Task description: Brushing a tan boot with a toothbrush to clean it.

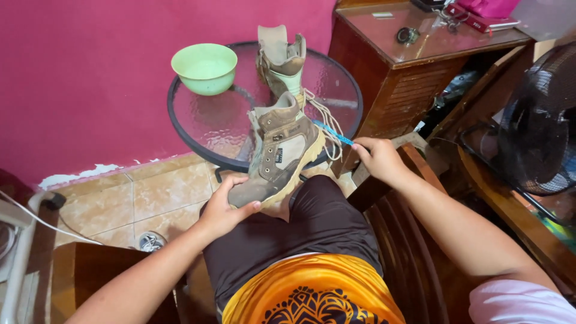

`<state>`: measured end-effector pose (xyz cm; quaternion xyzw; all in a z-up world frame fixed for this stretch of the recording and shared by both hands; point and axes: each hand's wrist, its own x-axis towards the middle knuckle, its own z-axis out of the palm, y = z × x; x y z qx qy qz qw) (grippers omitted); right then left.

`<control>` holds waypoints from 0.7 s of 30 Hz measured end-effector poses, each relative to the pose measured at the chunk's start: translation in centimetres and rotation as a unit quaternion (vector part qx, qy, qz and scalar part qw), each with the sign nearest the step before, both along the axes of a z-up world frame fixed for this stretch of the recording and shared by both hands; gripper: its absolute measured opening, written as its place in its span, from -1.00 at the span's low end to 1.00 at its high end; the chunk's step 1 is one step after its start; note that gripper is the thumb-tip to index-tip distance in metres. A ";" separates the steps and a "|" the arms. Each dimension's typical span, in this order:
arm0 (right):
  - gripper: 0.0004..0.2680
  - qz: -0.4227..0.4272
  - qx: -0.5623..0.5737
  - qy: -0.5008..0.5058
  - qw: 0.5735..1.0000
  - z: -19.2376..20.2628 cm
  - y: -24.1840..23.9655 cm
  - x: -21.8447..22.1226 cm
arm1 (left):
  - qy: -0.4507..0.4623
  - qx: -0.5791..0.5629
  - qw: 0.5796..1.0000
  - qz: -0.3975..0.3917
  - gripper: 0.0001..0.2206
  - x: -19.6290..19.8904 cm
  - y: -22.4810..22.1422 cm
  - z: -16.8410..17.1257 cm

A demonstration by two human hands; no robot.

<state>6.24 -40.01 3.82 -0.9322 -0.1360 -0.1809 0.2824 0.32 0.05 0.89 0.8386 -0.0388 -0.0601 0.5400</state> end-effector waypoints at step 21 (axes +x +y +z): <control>-0.87 0.145 -0.114 -0.048 0.982 -1.0 1.4 -1.2 | -0.020 -0.018 1.000 0.016 -0.36 0.0 -0.2 -1.0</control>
